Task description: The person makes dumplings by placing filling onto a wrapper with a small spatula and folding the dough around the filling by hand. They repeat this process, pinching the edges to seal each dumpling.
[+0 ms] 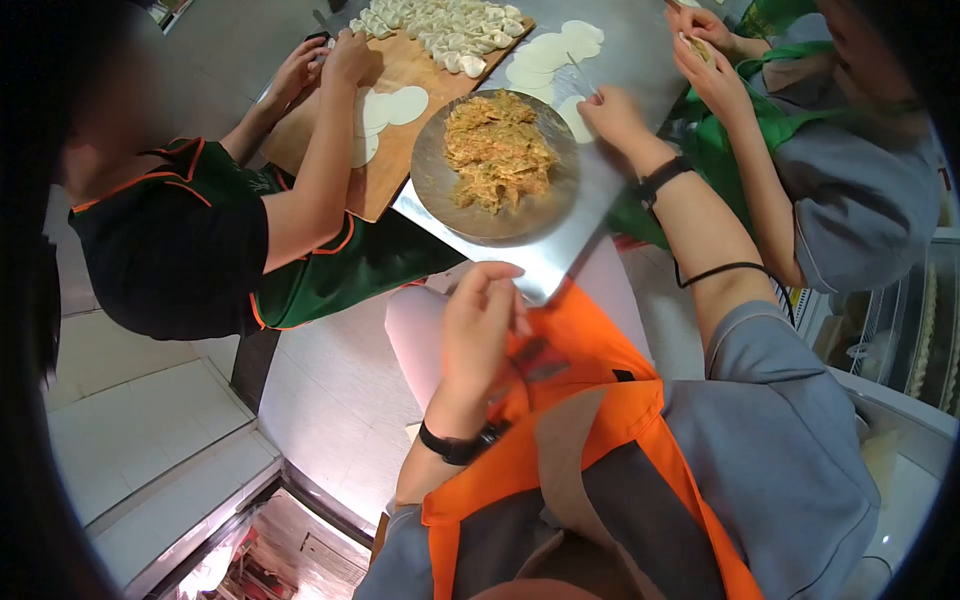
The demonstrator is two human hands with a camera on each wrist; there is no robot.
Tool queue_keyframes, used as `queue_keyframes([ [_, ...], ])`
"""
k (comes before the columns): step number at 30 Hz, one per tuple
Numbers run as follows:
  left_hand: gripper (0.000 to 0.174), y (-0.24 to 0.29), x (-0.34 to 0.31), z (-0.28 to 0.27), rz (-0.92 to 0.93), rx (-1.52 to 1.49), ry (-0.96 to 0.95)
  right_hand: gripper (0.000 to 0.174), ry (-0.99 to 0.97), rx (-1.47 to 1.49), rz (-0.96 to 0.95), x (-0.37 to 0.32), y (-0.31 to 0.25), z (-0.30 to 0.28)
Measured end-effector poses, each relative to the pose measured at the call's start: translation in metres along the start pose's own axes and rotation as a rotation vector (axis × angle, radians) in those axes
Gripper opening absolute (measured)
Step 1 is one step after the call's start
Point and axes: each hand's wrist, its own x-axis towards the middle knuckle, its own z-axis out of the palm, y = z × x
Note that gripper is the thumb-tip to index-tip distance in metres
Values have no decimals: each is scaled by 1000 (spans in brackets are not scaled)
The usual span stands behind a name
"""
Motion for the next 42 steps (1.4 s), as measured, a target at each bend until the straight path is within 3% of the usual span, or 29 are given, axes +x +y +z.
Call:
queue_keyframes([
  [3, 14, -10, 3, 8, -9, 3, -23, 25, -8, 435, -16, -33, -9, -15],
  [6, 21, -34, 20, 10, 66, -77, -16, 22, -227, 796, 55, -103, -71, -59],
  [9, 33, -38, 36, 20, 157, 2, 60, 16, -462, 879, 29, -155, -99, -77],
  [10, 37, -40, 42, 23, 240, -66, 30, 18, -534, 845, 38, -167, -105, -83],
  [11, 35, -38, 39, 21, 154, -51, -16, 20, -605, 812, 48, -176, -110, -86],
  [15, 26, -17, 25, 16, -95, -7, -160, 22, -615, 561, -219, -178, -102, -66],
  [16, 26, -20, 24, 14, -120, -25, -181, 20, -331, 271, -587, -173, -92, -56],
  [19, 27, -39, 26, 7, -139, -204, -159, 18, -214, -127, -590, -169, -79, -48],
  [25, 32, -69, 47, -5, -153, -461, 123, 26, -5, -301, -676, -163, -80, -28],
  [28, 36, -75, 64, -12, -78, -498, 186, 27, -67, -372, -644, -157, -76, -16],
  [31, 38, -67, 73, -15, -49, -560, 196, 27, -206, -208, -676, -156, -76, -20],
  [34, 40, -56, 70, -11, -76, -623, 239, 24, -462, 132, -531, -167, -83, -30],
  [37, 42, -38, 47, -5, -158, -652, 321, 25, -733, 490, -131, -185, -87, -30],
  [38, 43, -29, 39, -2, -163, -651, 313, 27, -734, 543, -108, -193, -93, -33],
  [41, 46, -25, 35, -5, -49, -732, 211, 33, -320, 449, -571, -221, -96, -17],
  [42, 47, -21, 38, -3, -13, -762, 207, 39, -264, 236, -616, -231, -105, -26],
])
